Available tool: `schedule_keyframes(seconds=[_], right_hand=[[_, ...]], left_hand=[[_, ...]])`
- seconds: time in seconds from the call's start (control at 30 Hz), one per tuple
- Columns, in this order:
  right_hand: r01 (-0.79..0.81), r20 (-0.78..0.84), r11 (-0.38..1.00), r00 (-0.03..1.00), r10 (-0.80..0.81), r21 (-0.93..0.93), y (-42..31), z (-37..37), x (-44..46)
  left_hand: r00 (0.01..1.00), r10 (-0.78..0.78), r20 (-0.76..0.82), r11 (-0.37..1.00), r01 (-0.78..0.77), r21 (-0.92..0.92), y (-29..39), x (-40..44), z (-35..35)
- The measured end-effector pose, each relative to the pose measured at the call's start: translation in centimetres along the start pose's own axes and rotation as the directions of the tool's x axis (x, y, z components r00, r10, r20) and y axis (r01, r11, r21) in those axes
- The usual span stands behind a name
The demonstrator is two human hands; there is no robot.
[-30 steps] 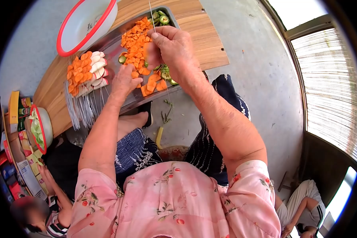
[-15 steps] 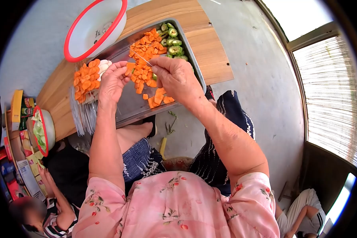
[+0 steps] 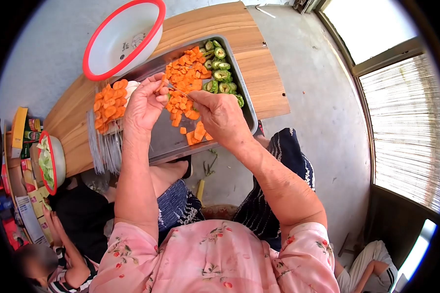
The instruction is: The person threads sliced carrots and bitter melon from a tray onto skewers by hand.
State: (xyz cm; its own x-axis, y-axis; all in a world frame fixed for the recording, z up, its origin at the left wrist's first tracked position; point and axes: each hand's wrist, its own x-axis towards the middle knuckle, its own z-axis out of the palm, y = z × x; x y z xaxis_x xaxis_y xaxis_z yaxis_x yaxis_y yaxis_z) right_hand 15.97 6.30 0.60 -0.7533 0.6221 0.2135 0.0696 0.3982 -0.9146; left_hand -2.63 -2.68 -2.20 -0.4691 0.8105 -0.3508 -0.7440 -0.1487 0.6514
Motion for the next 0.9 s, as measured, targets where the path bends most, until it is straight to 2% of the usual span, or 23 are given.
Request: schedule_keyframes(seconds=[0.2, 0.4, 0.53, 0.7, 0.8, 0.9], right_hand=[[-0.009, -0.002, 1.0, 1.0, 0.009, 0.005, -0.2, -0.2, 0.0], [0.034, 0.009, 0.998, 0.999, -0.034, -0.051, -0.1, -0.2, 0.0], [0.07, -0.017, 0.997, 0.997, -0.071, -0.03, 0.1, -0.1, 0.0], [-0.052, 0.005, 0.998, 0.999, 0.052, 0.044, 0.0, 0.1, -0.1], [-0.155, 0.034, 0.977, 0.988, 0.152, 0.147, 0.1, 0.2, -0.2], [-0.205, 0.053, 0.962, 0.979, 0.199, 0.178, 0.3, 0.3, -0.1]], left_hand=[[0.996, -0.061, 0.069, 0.981, 0.073, -0.182, 0.4, -0.2, -0.1], [0.99, -0.077, 0.119, 0.975, 0.1, -0.201, 0.1, 0.1, -0.3], [0.996, -0.023, 0.083, 0.999, 0.026, -0.032, 0.1, -0.2, 0.4], [0.995, 0.103, -0.011, 0.975, -0.098, 0.2, 0.0, -1.3, 2.4], [0.981, 0.189, -0.033, 0.946, -0.173, 0.274, 0.0, -2.1, 3.8], [0.938, 0.345, -0.012, 0.855, -0.309, 0.417, -0.4, -2.1, 4.1]])
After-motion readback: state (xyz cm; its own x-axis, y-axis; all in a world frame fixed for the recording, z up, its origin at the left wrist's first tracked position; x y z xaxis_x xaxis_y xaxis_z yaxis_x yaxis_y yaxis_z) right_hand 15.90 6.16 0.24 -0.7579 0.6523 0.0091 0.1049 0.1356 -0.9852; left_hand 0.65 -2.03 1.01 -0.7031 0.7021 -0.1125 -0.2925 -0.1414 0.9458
